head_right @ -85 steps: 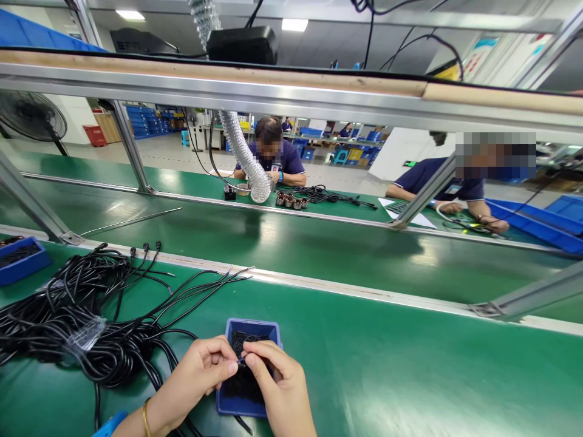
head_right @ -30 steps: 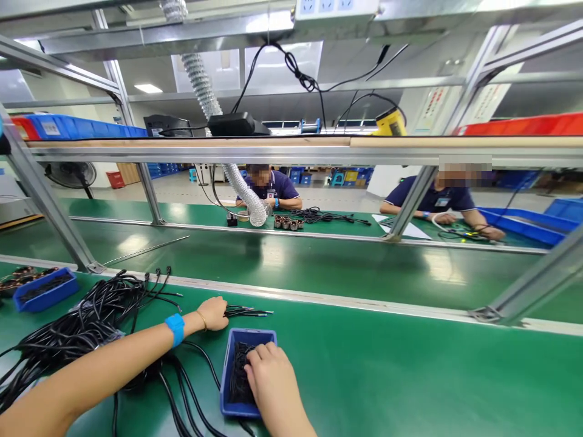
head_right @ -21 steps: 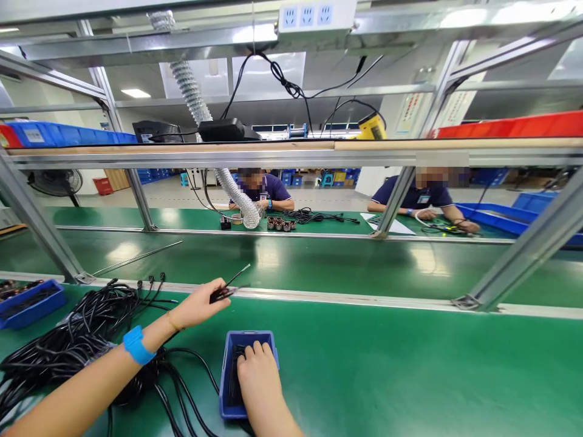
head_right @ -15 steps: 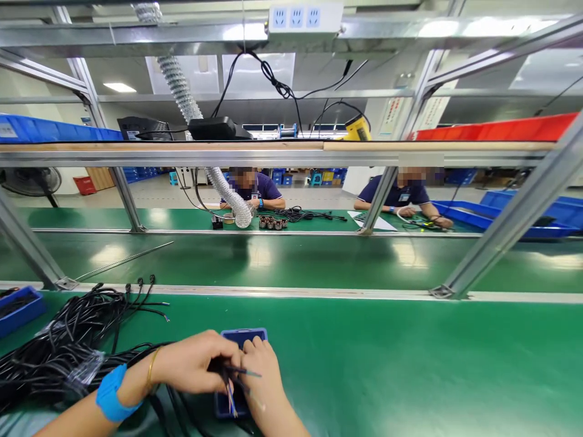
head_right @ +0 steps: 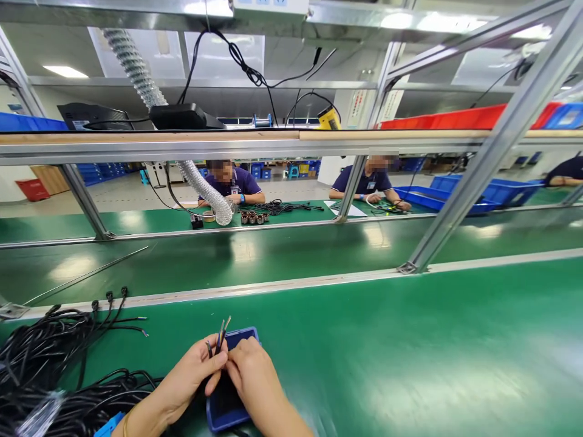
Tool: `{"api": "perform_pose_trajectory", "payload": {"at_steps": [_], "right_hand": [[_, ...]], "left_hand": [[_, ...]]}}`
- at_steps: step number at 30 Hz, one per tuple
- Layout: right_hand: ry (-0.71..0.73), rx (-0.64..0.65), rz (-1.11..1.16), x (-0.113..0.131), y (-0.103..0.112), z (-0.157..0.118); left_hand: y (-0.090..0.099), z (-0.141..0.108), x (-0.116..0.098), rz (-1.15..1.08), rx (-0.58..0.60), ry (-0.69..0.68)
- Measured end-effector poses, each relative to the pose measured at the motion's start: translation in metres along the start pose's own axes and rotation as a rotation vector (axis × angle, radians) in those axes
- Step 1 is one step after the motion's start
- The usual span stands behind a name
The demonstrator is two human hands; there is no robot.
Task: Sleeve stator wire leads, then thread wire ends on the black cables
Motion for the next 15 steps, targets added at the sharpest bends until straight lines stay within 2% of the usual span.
{"api": "perform_pose_trajectory", "payload": {"at_steps": [2, 4, 9, 15], "right_hand": [[0.001, -0.026, 0.221, -0.002, 0.008, -0.002], [0.024, -0.068, 0.338, -0.005, 0.014, -0.005], [0.098, -0.153, 0.296, -0.006, 0.016, -0.009], [0.096, -0.238, 0.487, -0.004, 0.029, -0.011]], "left_hand": [[0.002, 0.000, 0.001, -0.070, -0.019, -0.010], [0.005, 0.000, 0.004, -0.158, -0.039, -0.012], [0.007, -0.002, 0.012, -0.224, -0.116, 0.031], [0.005, -0.001, 0.015, -0.107, -0.143, 0.039]]}}
Point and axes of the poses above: each hand's wrist, its own z-axis towards the middle knuckle, its own y-axis out of the back of the hand, x = y × z, the point moved 5 cm from there along z, towards the middle knuckle, and after that the axes turned 9 degrees about x, right-handed, at the moved point
